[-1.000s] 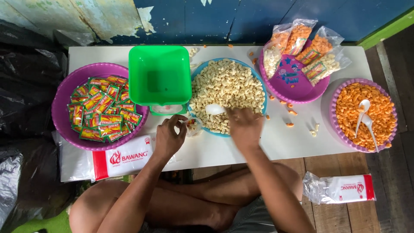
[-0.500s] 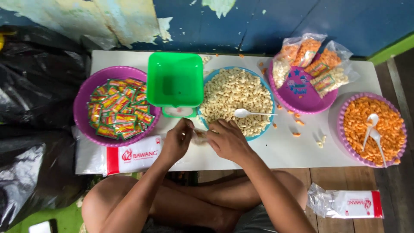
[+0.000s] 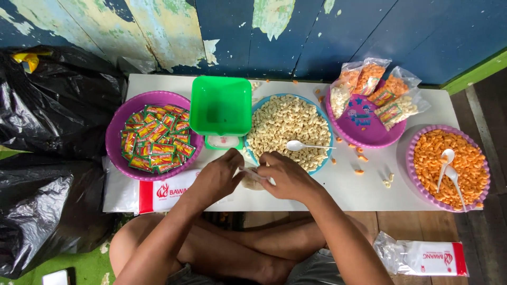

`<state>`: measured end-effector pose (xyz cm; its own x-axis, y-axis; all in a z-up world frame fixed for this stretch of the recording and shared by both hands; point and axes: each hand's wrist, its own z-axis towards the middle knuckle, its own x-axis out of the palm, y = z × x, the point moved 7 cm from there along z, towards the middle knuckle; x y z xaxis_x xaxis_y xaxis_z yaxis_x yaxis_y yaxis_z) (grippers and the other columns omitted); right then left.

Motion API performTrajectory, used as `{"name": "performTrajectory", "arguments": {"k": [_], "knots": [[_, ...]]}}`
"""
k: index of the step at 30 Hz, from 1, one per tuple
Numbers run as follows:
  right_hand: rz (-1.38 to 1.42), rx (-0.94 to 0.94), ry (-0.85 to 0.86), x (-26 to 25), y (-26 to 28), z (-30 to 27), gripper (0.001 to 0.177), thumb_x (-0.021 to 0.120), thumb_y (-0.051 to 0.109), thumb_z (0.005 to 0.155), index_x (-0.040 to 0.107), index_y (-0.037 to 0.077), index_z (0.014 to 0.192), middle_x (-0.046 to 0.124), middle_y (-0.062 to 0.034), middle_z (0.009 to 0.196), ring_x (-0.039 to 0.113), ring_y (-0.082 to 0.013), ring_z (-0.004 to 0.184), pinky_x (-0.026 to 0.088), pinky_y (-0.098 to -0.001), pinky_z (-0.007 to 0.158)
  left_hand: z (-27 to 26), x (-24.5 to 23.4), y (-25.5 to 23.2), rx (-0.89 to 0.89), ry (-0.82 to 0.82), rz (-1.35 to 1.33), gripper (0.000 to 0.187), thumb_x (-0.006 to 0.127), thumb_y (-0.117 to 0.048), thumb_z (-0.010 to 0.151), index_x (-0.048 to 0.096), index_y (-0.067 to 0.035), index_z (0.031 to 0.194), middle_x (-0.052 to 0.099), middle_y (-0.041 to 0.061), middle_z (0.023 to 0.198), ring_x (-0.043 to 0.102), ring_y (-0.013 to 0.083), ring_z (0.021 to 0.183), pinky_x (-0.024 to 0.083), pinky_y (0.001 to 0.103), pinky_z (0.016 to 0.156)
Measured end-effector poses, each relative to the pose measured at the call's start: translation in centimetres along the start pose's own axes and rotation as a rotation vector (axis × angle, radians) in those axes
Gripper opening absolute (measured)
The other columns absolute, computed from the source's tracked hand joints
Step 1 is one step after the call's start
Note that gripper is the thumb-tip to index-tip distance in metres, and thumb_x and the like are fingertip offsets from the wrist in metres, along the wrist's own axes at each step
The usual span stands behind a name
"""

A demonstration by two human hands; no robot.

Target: Manually scooping snacks from a large bowl into small individual plastic bags using a spoon.

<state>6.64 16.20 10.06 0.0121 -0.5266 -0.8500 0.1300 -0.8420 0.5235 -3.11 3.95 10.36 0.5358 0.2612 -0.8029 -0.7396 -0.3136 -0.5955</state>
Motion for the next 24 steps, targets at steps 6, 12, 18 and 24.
{"name": "performTrajectory", "arguments": {"k": [6, 12, 18, 24], "knots": [[0.007, 0.112, -0.161, 0.8, -3.1, -0.5, 0.009, 0.068, 0.015, 0.087, 0.063, 0.021, 0.091, 0.056, 0.0002, 0.093, 0.066, -0.026, 0.093, 0.055, -0.038, 0.077, -0.1, -1.2, -0.8, 0.009, -0.048, -0.147, 0.015, 0.065, -0.007, 0.089, 0.057, -0.014, 0.1, 0.067, 0.009, 0.095, 0.073, 0.0397, 0.092, 0.062, 0.053, 0.074], [0.337, 0.37, -0.256, -1.3, -1.9, -0.6, 0.024, 0.072, 0.012, 0.09, 0.062, 0.015, 0.112, 0.064, -0.0077, 0.085, 0.069, -0.0268, 0.087, 0.057, -0.0398, 0.077, 0.3, 0.3, 0.8, -0.138, -0.171, -0.309, 0.024, 0.076, -0.01, 0.083, 0.053, -0.012, 0.087, 0.076, 0.011, 0.089, 0.076, 0.0326, 0.088, 0.06, 0.045, 0.077], [0.623, 0.55, -0.256, 3.3, -4.3, -1.4, 0.043, 0.071, 0.037, 0.097, 0.066, 0.012, 0.131, 0.07, -0.0143, 0.112, 0.066, -0.0317, 0.117, 0.057, -0.0448, 0.097, 0.0, -0.8, 0.4, -0.214, -0.311, -0.469, 0.026, 0.077, -0.006, 0.082, 0.052, -0.012, 0.081, 0.08, 0.009, 0.095, 0.078, 0.0281, 0.086, 0.06, 0.039, 0.08], [0.52, 0.519, -0.451, 3.4, -3.5, -2.2, 0.028, 0.084, 0.028, 0.087, 0.07, 0.004, 0.088, 0.062, -0.0117, 0.077, 0.069, -0.0244, 0.079, 0.058, -0.0356, 0.071, 0.4, -5.0, -5.0, 0.009, -0.171, -0.13, 0.079, 0.09, -0.023, 0.068, 0.056, -0.018, 0.139, 0.068, 0.01, 0.125, 0.063, 0.0354, 0.115, 0.048, 0.051, 0.096]]}}
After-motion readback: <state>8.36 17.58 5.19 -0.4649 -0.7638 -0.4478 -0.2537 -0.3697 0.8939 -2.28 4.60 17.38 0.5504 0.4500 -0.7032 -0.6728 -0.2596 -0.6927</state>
